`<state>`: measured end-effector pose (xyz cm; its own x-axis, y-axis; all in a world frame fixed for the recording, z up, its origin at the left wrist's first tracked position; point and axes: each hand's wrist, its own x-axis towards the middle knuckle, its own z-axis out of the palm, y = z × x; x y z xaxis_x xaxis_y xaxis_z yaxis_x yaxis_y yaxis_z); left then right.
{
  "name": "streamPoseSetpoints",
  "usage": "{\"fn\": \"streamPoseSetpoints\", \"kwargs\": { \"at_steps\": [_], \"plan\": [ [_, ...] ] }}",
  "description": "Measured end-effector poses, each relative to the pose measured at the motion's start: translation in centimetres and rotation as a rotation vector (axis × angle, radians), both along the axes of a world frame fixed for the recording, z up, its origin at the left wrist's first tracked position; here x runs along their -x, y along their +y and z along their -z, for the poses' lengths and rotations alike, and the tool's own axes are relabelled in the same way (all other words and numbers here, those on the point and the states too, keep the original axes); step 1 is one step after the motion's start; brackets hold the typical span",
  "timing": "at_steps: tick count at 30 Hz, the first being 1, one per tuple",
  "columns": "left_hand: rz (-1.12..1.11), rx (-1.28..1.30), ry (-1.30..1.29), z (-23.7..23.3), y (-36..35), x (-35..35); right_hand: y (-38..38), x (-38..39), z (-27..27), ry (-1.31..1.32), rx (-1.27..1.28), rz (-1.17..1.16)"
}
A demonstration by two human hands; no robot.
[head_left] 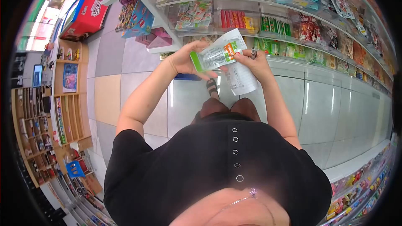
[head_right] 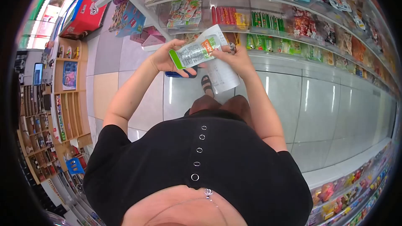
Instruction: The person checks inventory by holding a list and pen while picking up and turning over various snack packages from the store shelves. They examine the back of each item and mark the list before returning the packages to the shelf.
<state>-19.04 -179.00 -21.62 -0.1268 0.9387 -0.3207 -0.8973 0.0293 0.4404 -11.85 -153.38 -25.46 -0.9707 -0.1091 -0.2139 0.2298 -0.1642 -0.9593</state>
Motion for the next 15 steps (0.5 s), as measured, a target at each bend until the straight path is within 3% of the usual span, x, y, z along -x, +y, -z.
{"fn": "streamPoseSetpoints", "kwargs": {
  "at_steps": [4,7,9,15],
  "plan": [
    [-0.380,0.133,0.146,-2.1,-0.7,-3.2,-0.3,-0.4,-0.4,0.042,0.014,0.037],
    [-0.393,0.473,0.697,-3.1,-0.3,-6.4,0.1,-0.8,-3.1,0.055,0.065,0.059],
    [-0.473,0.357,0.630,-3.8,0.7,-8.3,0.7,-0.8,-4.5,0.118,0.055,0.010],
    [-0.667,0.532,0.851,-4.2,3.8,-10.9,1.2,-1.2,-7.4,0.201,0.042,-0.021]
  ]
}}
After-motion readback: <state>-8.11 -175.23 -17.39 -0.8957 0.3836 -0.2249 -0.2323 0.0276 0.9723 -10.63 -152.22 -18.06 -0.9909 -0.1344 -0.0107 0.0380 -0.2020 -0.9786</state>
